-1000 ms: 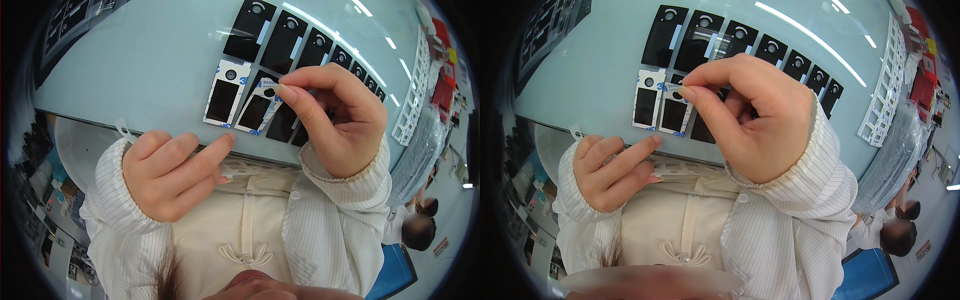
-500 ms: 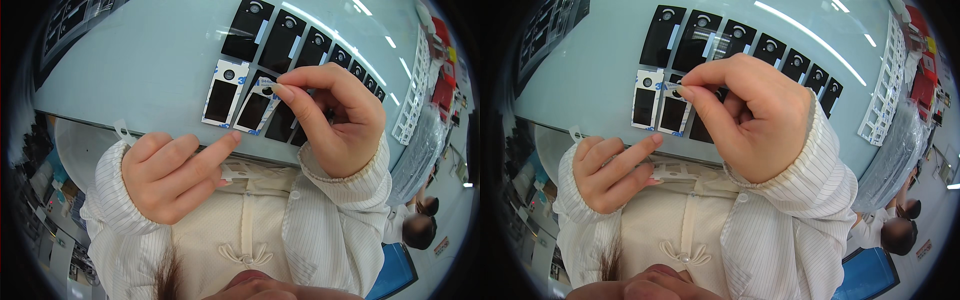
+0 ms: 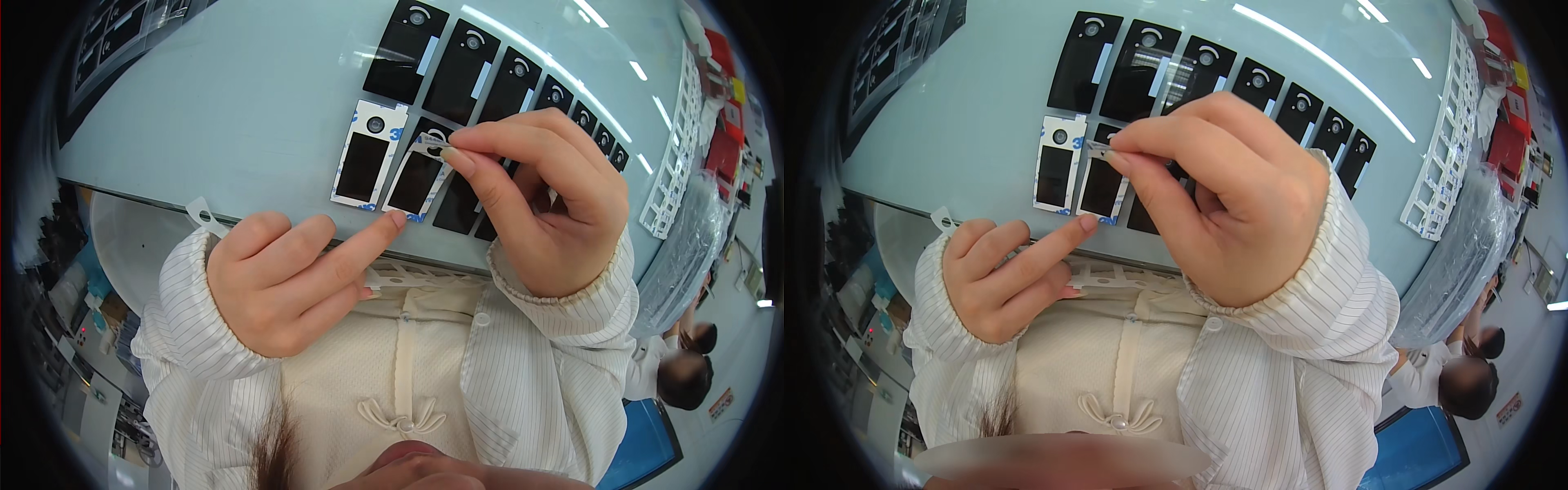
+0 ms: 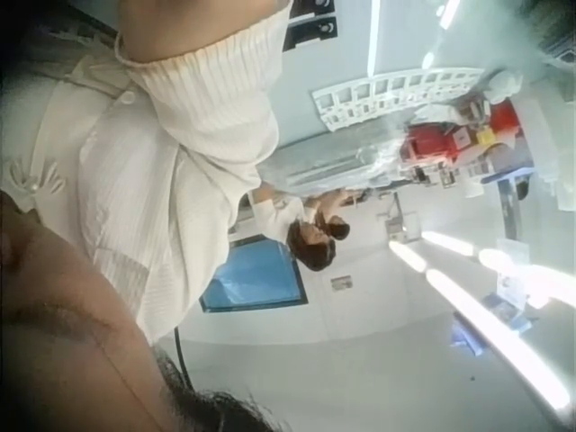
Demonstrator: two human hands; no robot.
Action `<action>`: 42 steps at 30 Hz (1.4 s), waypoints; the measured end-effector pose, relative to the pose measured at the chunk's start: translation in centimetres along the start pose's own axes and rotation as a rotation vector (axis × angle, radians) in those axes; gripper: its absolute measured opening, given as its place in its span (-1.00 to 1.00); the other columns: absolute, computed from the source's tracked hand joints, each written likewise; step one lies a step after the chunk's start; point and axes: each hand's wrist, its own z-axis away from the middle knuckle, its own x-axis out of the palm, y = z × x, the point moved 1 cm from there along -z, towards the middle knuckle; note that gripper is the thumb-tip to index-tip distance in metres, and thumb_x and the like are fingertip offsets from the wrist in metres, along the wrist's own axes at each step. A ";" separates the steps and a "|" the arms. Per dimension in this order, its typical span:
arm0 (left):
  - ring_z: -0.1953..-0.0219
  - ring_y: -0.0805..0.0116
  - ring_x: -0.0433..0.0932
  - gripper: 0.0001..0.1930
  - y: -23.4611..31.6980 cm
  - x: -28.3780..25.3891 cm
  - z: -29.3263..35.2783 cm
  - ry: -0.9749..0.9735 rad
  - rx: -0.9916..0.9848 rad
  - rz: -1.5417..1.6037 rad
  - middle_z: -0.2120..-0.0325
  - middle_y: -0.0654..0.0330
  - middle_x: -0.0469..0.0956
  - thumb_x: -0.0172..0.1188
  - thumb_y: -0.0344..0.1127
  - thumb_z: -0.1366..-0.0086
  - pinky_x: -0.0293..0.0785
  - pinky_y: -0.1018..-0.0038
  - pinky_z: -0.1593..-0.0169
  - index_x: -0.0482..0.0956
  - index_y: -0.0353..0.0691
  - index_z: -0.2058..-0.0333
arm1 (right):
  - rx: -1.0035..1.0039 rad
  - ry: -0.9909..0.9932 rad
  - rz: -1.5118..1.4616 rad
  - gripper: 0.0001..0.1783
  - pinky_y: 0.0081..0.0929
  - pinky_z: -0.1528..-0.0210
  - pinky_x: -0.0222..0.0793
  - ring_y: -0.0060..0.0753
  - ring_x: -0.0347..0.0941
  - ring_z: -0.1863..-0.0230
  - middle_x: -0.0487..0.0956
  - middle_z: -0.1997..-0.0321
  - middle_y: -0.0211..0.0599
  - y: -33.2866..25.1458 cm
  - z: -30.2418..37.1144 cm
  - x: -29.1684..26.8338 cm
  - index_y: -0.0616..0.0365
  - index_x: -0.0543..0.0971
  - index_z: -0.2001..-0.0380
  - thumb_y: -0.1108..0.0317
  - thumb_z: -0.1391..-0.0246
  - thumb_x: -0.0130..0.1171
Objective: Applying small plastic components or frames to electronic display modules on an assembly line.
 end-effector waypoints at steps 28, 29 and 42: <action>0.27 0.32 0.43 -0.78 0.0 0.1 -0.2 -0.009 -0.012 -0.003 0.06 0.08 0.66 0.27 -0.30 -0.15 0.22 0.50 0.30 0.49 -0.21 0.60 | -0.143 0.124 0.191 -0.85 -0.71 0.58 0.18 -0.66 0.36 0.59 0.56 0.42 -0.33 0.8 -0.6 1.5 0.24 0.66 0.37 0.60 0.07 0.39; 0.27 0.32 0.44 -0.79 0.1 0.0 -0.2 -0.007 -0.011 -0.006 0.06 0.08 0.66 0.27 -0.30 -0.15 0.22 0.50 0.30 0.49 -0.22 0.59 | -0.145 0.126 0.193 -0.85 -0.71 0.58 0.18 -0.66 0.36 0.59 0.56 0.42 -0.33 1.0 -0.5 1.5 0.24 0.66 0.37 0.60 0.07 0.39; 0.32 0.26 0.42 -0.75 0.7 -1.2 0.2 0.011 -0.069 0.109 0.17 0.13 0.65 0.41 -0.20 0.10 0.27 0.37 0.29 0.54 -0.17 0.53 | 0.026 -0.187 -0.170 -0.65 -0.78 0.59 0.10 -0.81 0.30 0.54 0.58 0.26 -0.40 -1.6 0.8 -1.6 0.24 0.62 0.12 0.61 0.04 0.35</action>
